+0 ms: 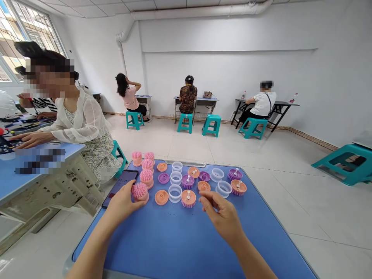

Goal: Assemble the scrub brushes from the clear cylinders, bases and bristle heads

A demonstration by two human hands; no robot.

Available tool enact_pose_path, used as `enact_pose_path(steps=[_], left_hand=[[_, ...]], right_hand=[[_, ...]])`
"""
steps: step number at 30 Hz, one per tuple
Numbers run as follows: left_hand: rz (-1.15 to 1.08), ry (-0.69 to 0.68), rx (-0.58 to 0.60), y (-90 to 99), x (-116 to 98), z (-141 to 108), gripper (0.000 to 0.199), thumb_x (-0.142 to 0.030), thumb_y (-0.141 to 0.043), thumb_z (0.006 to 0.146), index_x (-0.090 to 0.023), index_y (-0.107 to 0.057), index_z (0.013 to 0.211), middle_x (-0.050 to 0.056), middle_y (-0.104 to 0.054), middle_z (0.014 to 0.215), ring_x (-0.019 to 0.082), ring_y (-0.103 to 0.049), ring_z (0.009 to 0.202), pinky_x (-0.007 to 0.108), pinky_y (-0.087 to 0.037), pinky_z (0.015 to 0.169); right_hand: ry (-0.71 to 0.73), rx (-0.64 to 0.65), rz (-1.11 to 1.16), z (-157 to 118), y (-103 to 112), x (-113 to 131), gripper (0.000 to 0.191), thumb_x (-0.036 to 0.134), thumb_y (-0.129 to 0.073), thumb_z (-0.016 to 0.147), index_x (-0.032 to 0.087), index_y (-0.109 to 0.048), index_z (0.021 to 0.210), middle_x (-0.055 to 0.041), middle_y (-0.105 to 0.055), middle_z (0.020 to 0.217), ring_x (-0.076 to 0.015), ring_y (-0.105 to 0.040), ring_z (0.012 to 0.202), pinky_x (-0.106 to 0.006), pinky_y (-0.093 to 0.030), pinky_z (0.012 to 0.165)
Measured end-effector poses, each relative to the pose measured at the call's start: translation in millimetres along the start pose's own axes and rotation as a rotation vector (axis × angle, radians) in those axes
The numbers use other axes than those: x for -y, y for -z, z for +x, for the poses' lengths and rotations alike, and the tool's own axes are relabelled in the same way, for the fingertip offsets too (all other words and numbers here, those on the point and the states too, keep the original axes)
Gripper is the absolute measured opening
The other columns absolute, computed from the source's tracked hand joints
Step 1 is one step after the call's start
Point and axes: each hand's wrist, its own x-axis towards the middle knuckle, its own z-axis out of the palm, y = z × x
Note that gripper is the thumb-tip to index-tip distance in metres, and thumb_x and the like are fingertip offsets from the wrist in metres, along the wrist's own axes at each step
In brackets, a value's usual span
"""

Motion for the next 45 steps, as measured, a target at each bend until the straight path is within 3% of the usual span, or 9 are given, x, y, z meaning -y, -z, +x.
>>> enact_pose_path(steps=[3, 8, 12, 15, 20, 27, 32, 39, 45], left_hand=[[-0.054, -0.129, -0.152, 1.8, 2, -2, 0.072, -0.050, -0.060, 0.063, -0.011, -0.043, 0.122, 0.017, -0.052, 0.124, 0.032, -0.049, 0.113, 0.043, -0.042, 0.090], [-0.176, -0.465, -0.544, -1.0, -14, -14, 0.032, -0.038, -0.057, 0.077, -0.019, -0.056, 0.103, 0.009, -0.061, 0.102, 0.025, -0.057, 0.097, 0.038, -0.049, 0.081], [-0.233, -0.792, -0.476, -14.9, -34, -24, 0.018, -0.021, -0.055, 0.082, -0.021, -0.057, 0.100, 0.005, -0.063, 0.093, 0.018, -0.060, 0.089, 0.030, -0.050, 0.080], [-0.240, -0.863, -0.322, -29.6, -43, -29, 0.022, -0.019, -0.053, 0.083, -0.021, -0.055, 0.105, 0.007, -0.064, 0.096, 0.019, -0.060, 0.092, 0.030, -0.050, 0.081], [-0.217, -0.811, -0.201, -52.5, -48, -27, 0.034, -0.017, -0.049, 0.082, -0.020, -0.051, 0.116, 0.011, -0.061, 0.108, 0.024, -0.056, 0.103, 0.039, -0.047, 0.089], [-0.074, -0.535, -0.085, -61.2, -68, -10, 0.060, -0.011, -0.057, 0.068, -0.013, -0.041, 0.126, 0.017, -0.050, 0.127, 0.030, -0.044, 0.119, 0.046, -0.037, 0.100], [-0.019, -0.407, -0.047, -63.4, -86, -2, 0.056, -0.016, -0.054, 0.073, -0.012, -0.040, 0.127, 0.019, -0.050, 0.127, 0.031, -0.044, 0.119, 0.046, -0.039, 0.095], [-0.008, -0.372, -0.026, -64.7, -89, 0, 0.054, -0.012, -0.052, 0.074, -0.010, -0.040, 0.126, 0.020, -0.056, 0.118, 0.030, -0.050, 0.112, 0.043, -0.039, 0.095], [-0.190, -0.466, 0.019, -63.4, -87, -8, 0.068, -0.008, -0.054, 0.067, -0.021, -0.034, 0.131, 0.011, -0.053, 0.118, 0.024, -0.056, 0.104, 0.039, -0.045, 0.088]], right_hand=[[-0.046, -0.024, -0.030, 2, 0, -4, 0.020, 0.032, -0.050, 0.080, 0.019, -0.064, 0.085, -0.0016, -0.063, 0.065, -0.0142, -0.057, 0.053, -0.025, -0.049, 0.052], [-0.118, 0.053, -0.098, 4, -7, -10, 0.025, 0.034, -0.050, 0.079, 0.018, -0.062, 0.095, -0.0056, -0.065, 0.081, -0.0147, -0.058, 0.058, -0.027, -0.051, 0.052], [-0.148, 0.111, -0.181, 3, -19, -20, 0.035, 0.031, -0.056, 0.075, 0.018, -0.057, 0.109, -0.0096, -0.062, 0.101, -0.0159, -0.059, 0.062, -0.031, -0.053, 0.058], [-0.167, 0.144, -0.215, 3, -30, -26, 0.049, 0.029, -0.062, 0.071, 0.017, -0.052, 0.117, -0.0137, -0.059, 0.113, -0.0221, -0.063, 0.076, -0.039, -0.053, 0.070], [-0.157, 0.141, -0.231, 5, -45, -32, 0.058, 0.025, -0.068, 0.066, 0.015, -0.051, 0.120, -0.0160, -0.055, 0.124, -0.0326, -0.050, 0.115, -0.047, -0.042, 0.094], [-0.102, 0.096, -0.201, 6, -42, -37, 0.050, 0.022, -0.062, 0.068, 0.018, -0.054, 0.118, -0.0117, -0.061, 0.117, -0.0307, -0.055, 0.110, -0.047, -0.045, 0.090], [-0.109, 0.012, -0.178, 7, -27, -35, 0.051, 0.030, -0.062, 0.070, 0.016, -0.053, 0.118, -0.0130, -0.060, 0.117, -0.0314, -0.055, 0.108, -0.047, -0.047, 0.085], [-0.041, -0.005, -0.144, 5, -25, -31, 0.049, 0.028, -0.062, 0.069, 0.018, -0.054, 0.116, -0.0103, -0.062, 0.112, -0.0297, -0.055, 0.107, -0.046, -0.046, 0.090], [0.034, 0.029, -0.060, 1, -24, -25, 0.051, 0.018, -0.058, 0.068, 0.020, -0.051, 0.119, -0.0099, -0.060, 0.116, -0.0273, -0.055, 0.109, -0.044, -0.045, 0.091]])
